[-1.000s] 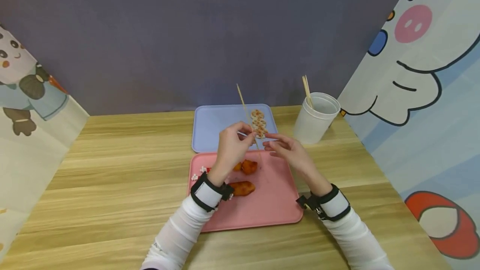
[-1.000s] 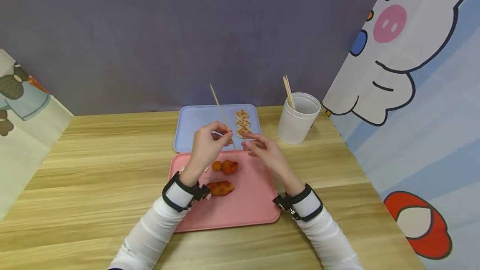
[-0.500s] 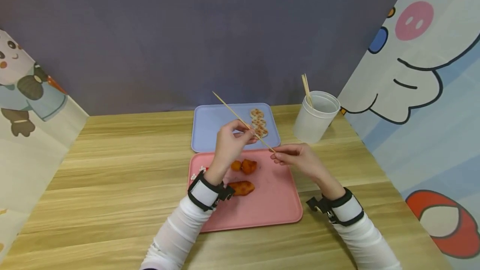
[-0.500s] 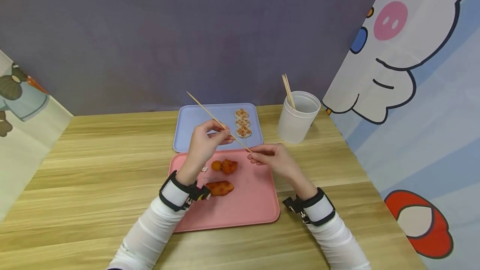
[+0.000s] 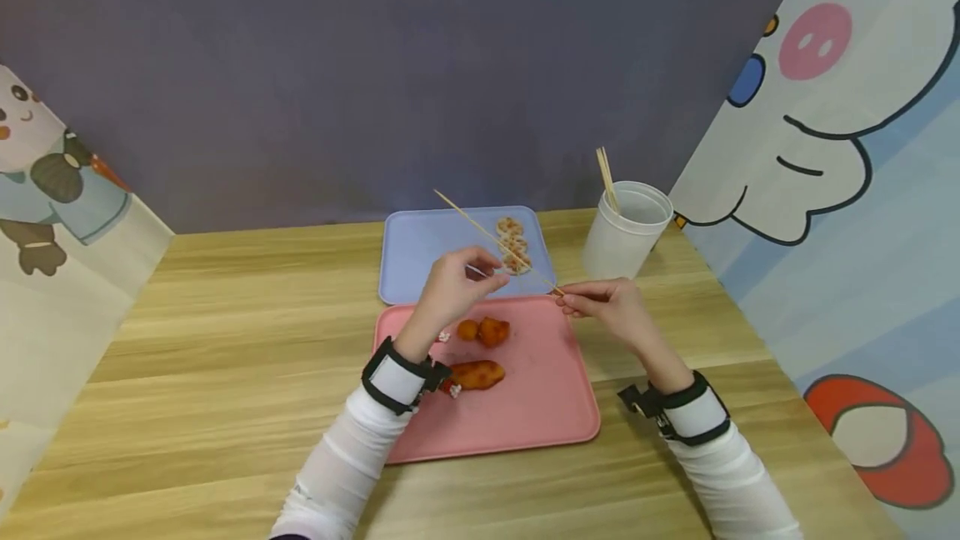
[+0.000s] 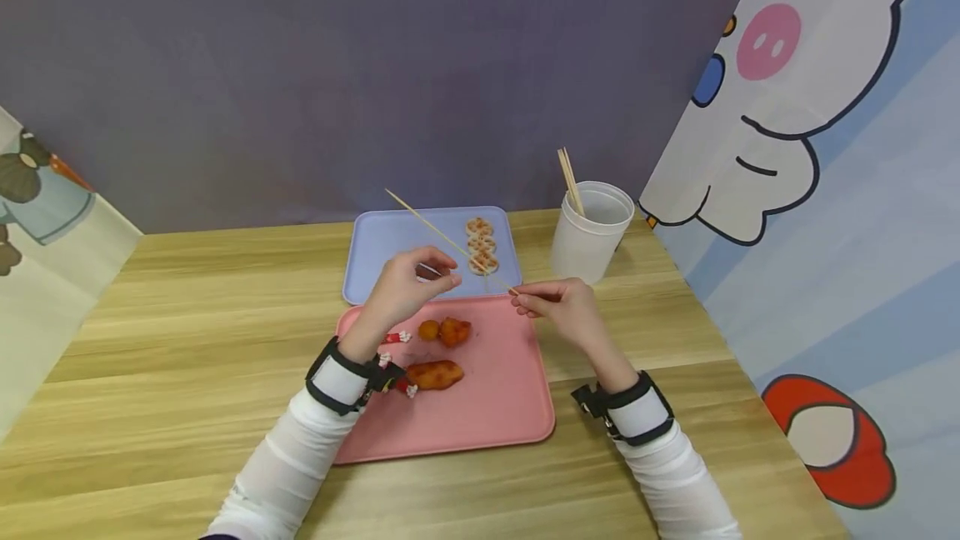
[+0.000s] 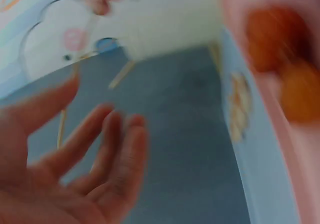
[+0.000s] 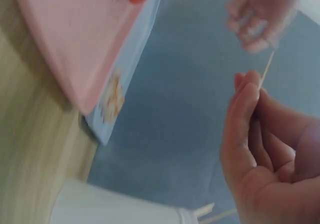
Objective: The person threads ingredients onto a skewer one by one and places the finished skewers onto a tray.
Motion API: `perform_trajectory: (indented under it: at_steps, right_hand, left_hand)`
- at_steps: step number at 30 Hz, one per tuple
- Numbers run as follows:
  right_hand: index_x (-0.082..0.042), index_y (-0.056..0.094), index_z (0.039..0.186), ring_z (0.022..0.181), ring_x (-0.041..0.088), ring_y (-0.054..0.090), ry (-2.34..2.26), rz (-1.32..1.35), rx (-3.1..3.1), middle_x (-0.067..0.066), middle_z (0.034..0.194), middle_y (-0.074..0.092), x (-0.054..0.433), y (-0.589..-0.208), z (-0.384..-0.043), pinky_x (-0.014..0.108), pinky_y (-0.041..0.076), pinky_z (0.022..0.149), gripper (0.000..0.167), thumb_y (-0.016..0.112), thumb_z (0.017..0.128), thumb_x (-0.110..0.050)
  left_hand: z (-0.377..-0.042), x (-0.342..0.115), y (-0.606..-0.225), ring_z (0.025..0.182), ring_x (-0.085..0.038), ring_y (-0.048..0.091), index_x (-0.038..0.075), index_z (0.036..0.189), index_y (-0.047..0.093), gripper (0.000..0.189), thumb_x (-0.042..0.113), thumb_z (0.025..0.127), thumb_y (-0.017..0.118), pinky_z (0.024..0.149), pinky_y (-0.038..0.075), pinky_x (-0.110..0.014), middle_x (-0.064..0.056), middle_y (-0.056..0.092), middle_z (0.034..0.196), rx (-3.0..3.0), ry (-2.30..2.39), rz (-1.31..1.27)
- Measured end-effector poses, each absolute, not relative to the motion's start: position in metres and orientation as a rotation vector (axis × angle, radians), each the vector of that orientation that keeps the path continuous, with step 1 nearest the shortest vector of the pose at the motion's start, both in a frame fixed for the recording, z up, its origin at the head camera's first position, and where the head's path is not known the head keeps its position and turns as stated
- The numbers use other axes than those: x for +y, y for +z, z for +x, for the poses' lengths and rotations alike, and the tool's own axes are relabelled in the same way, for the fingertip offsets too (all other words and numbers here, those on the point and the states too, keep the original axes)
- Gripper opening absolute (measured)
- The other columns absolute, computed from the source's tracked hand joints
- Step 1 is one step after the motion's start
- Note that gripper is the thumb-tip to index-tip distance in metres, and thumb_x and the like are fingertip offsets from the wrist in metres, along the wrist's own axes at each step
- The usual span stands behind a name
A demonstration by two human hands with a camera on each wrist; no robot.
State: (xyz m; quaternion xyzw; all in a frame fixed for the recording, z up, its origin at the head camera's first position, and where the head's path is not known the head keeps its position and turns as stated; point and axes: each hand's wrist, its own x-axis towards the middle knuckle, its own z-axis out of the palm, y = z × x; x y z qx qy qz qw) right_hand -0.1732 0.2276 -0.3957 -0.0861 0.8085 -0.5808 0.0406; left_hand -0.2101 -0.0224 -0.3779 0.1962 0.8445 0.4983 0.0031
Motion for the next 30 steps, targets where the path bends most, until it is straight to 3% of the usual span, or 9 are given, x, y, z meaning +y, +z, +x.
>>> perform_trajectory:
  at_steps: [6, 9, 12, 15, 19, 25, 30]
  right_hand:
    - [0.012, 0.063, 0.113, 0.08, 0.004, 0.069, -1.715, -0.161, 2.583, 0.031, 0.106, 0.065, 0.252, -0.394, -0.17, 0.026, 0.057, 0.074, 0.028, 0.061, 0.091, -0.005]
    - [0.011, 0.064, 0.113, 0.079, 0.001, 0.068, -1.653, -0.121, 2.63, 0.03, 0.106, 0.066, 0.264, -0.399, -0.169, 0.024, 0.057, 0.074, 0.028, 0.06, 0.091, -0.006]
    - [0.009, 0.065, 0.112, 0.078, -0.001, 0.067, -1.585, -0.077, 2.67, 0.027, 0.104, 0.067, 0.272, -0.405, -0.166, 0.024, 0.057, 0.072, 0.027, 0.06, 0.092, -0.007]
    - [0.008, 0.065, 0.113, 0.079, 0.002, 0.068, -1.559, -0.035, 2.668, 0.026, 0.104, 0.068, 0.277, -0.409, -0.165, 0.029, 0.057, 0.075, 0.027, 0.06, 0.092, -0.008]
    - [0.009, 0.063, 0.116, 0.081, 0.002, 0.068, -1.545, -0.006, 2.653, 0.026, 0.107, 0.067, 0.282, -0.41, -0.166, 0.029, 0.057, 0.077, 0.03, 0.059, 0.093, -0.01]
    - [0.01, 0.062, 0.116, 0.077, -0.003, 0.066, -1.513, 0.036, 2.68, 0.027, 0.108, 0.066, 0.287, -0.408, -0.168, 0.028, 0.057, 0.075, 0.03, 0.059, 0.093, -0.009]
    - [0.011, 0.062, 0.116, 0.077, -0.002, 0.066, -1.511, 0.038, 2.675, 0.028, 0.108, 0.066, 0.29, -0.41, -0.17, 0.03, 0.057, 0.076, 0.029, 0.059, 0.093, -0.007]
  left_hand:
    - [-0.216, -0.015, -0.397, 0.096, -0.024, 0.061, 0.005, 0.105, 0.07, 0.034, 0.022, 0.077, 0.077, 0.083, 0.052, -0.034, -0.01, 0.067, 0.104, 2.748, 0.74, 0.884]
    - [-0.215, -0.009, -0.407, 0.088, -0.021, 0.06, 0.004, 0.098, 0.071, 0.031, 0.024, 0.075, 0.079, 0.075, 0.052, -0.031, -0.008, 0.065, 0.095, 2.757, 0.533, 0.942]
    - [-0.212, -0.007, -0.414, 0.074, -0.017, 0.055, 0.007, 0.082, 0.068, 0.024, 0.026, 0.074, 0.08, 0.062, 0.045, -0.026, -0.002, 0.058, 0.078, 2.777, 0.422, 0.977]
    - [-0.209, -0.008, -0.42, 0.066, -0.016, 0.048, 0.011, 0.071, 0.061, 0.024, 0.027, 0.075, 0.079, 0.058, 0.039, -0.027, 0.0, 0.051, 0.068, 2.803, 0.344, 1.004]
    - [-0.206, -0.008, -0.423, 0.069, -0.018, 0.051, 0.011, 0.072, 0.063, 0.02, 0.025, 0.076, 0.076, 0.063, 0.044, -0.032, -0.002, 0.055, 0.07, 2.846, 0.267, 1.006]
    - [-0.204, -0.008, -0.423, 0.066, -0.018, 0.05, 0.012, 0.067, 0.059, 0.02, 0.019, 0.076, 0.076, 0.06, 0.04, -0.031, -0.001, 0.052, 0.066, 2.838, 0.309, 1.006]
    - [-0.205, -0.008, -0.423, 0.066, -0.016, 0.05, 0.013, 0.065, 0.057, 0.025, 0.022, 0.075, 0.078, 0.062, 0.04, -0.032, 0.001, 0.052, 0.065, 2.839, 0.309, 0.978]
